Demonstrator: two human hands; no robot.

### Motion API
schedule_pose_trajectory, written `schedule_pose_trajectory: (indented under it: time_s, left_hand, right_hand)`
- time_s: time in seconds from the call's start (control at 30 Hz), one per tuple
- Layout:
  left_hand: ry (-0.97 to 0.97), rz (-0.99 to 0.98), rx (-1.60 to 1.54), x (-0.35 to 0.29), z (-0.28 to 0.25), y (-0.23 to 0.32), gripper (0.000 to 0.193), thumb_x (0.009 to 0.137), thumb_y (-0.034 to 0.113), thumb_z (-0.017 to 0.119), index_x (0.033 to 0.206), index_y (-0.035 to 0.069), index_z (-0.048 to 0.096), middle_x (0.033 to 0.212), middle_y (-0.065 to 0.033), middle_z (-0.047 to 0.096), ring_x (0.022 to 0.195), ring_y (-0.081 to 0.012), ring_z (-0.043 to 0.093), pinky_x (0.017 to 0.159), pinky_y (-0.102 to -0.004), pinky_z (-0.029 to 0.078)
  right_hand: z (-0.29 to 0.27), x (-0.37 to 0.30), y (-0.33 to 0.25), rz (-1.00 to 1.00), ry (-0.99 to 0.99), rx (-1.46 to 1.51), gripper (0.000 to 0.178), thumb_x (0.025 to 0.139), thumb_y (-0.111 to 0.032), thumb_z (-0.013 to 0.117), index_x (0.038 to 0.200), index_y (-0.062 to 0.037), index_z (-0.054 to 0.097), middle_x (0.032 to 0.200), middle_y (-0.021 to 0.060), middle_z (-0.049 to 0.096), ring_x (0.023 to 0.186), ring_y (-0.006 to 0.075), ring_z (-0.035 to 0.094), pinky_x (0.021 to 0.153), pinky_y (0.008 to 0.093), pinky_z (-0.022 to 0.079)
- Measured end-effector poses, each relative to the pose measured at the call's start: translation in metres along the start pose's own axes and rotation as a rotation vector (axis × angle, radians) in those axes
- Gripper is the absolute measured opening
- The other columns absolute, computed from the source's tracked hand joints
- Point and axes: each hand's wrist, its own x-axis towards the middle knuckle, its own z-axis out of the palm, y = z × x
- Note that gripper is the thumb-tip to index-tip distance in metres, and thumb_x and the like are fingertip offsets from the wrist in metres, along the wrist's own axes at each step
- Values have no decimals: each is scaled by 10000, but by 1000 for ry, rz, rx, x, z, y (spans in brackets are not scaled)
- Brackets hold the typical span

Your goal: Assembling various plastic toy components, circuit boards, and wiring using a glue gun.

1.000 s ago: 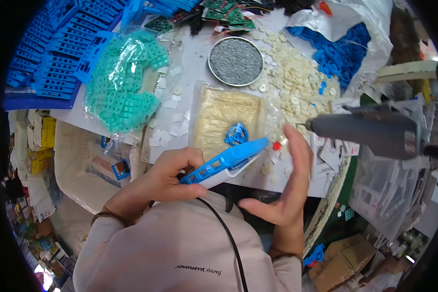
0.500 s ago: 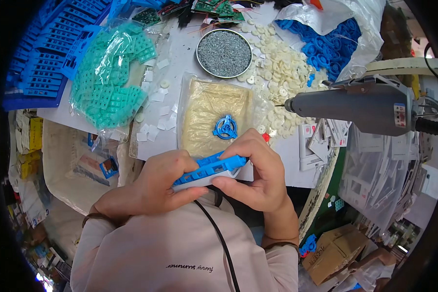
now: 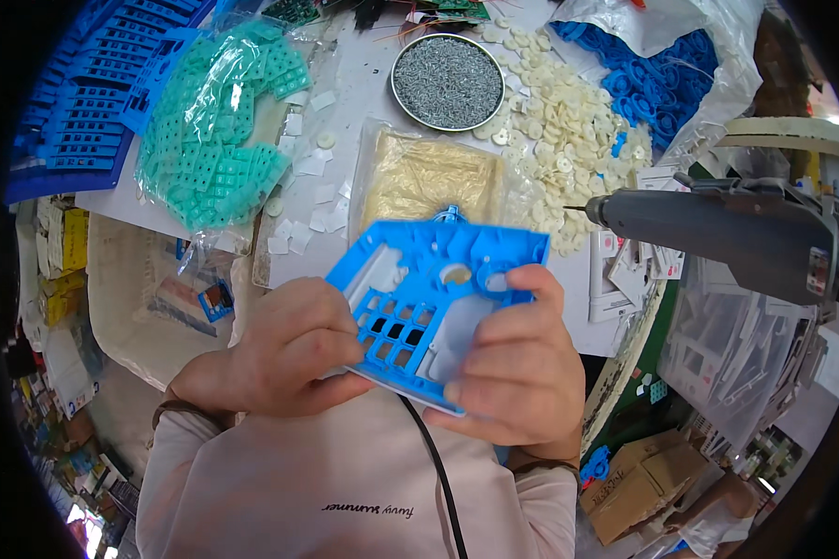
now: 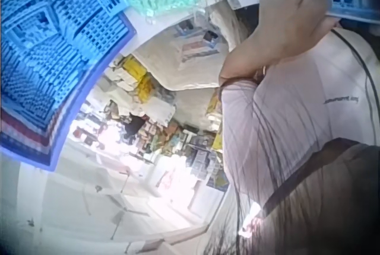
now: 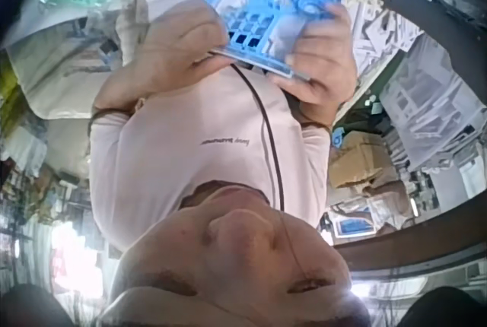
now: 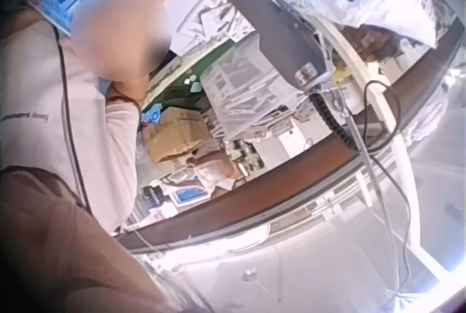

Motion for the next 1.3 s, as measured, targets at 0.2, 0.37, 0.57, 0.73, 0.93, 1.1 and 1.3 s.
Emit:
schedule_pose_trajectory:
  time_s: [0.2, 0.37, 0.57, 0.73, 0.93, 1.1, 1.3]
  left_hand:
    - [138, 211, 160, -1, 5, -8, 242, 662, 101, 780, 833, 85, 609, 884, -51, 575, 788, -240, 613, 600, -344, 463]
    - [126, 167, 93, -4, 7, -10, 316, 652, 95, 824, 874, 76, 601, 872, -62, 582, 768, -254, 610, 599, -355, 468]
    - [55, -82, -64, 4, 6, -9, 407, 701, 119, 870, 941, 61, 546, 890, -86, 555, 805, -293, 580, 664, -369, 467]
    - [30, -302, -362, 7, 14, -12, 372, 777, 110, 843, 890, 80, 490, 953, -97, 525, 913, -262, 541, 783, -335, 433]
    - [84, -292, -677, 0, 23, -28, 353, 815, 69, 805, 847, 96, 454, 1049, -76, 526, 961, -190, 519, 860, -299, 422]
    - [191, -365, -801, 5, 30, -28, 359, 829, 50, 790, 1049, 74, 508, 1136, -89, 535, 1034, -183, 546, 888, -309, 459]
    - [238, -494, -453, 3, 24, -19, 533, 855, 26, 757, 1293, 41, 453, 1184, -75, 552, 1110, -173, 579, 960, -335, 483]
  right_hand:
    - [10, -11, -14, -48, 91, -141, 348, 637, -89, 909, 890, -192, 694, 832, -79, 630, 840, 154, 600, 1013, 498, 389]
    - [8, -9, -8, -47, 49, -118, 369, 615, -106, 927, 881, -180, 682, 855, -65, 643, 835, 162, 602, 978, 457, 408]
    - [8, 14, 5, 87, 126, -212, 545, 653, -356, 915, 1083, -136, 662, 1099, 74, 682, 1082, 310, 592, 1043, 564, 375]
    - [28, 15, 32, 199, 115, -91, 781, 682, -315, 854, 1330, -4, 549, 1316, 174, 583, 1261, 387, 517, 1120, 556, 298]
    - [39, 19, 46, 262, 194, 132, 657, 705, -132, 696, 1327, 14, 541, 1309, 205, 549, 1270, 377, 487, 1110, 453, 344]
    - [59, 33, 51, 329, 351, 187, 535, 777, -122, 672, 1278, 17, 551, 1180, 172, 567, 1102, 309, 528, 982, 393, 415]
    - [63, 63, 55, 220, 311, -114, 565, 842, -246, 713, 1313, 16, 543, 1162, 163, 571, 1073, 330, 506, 953, 418, 396]
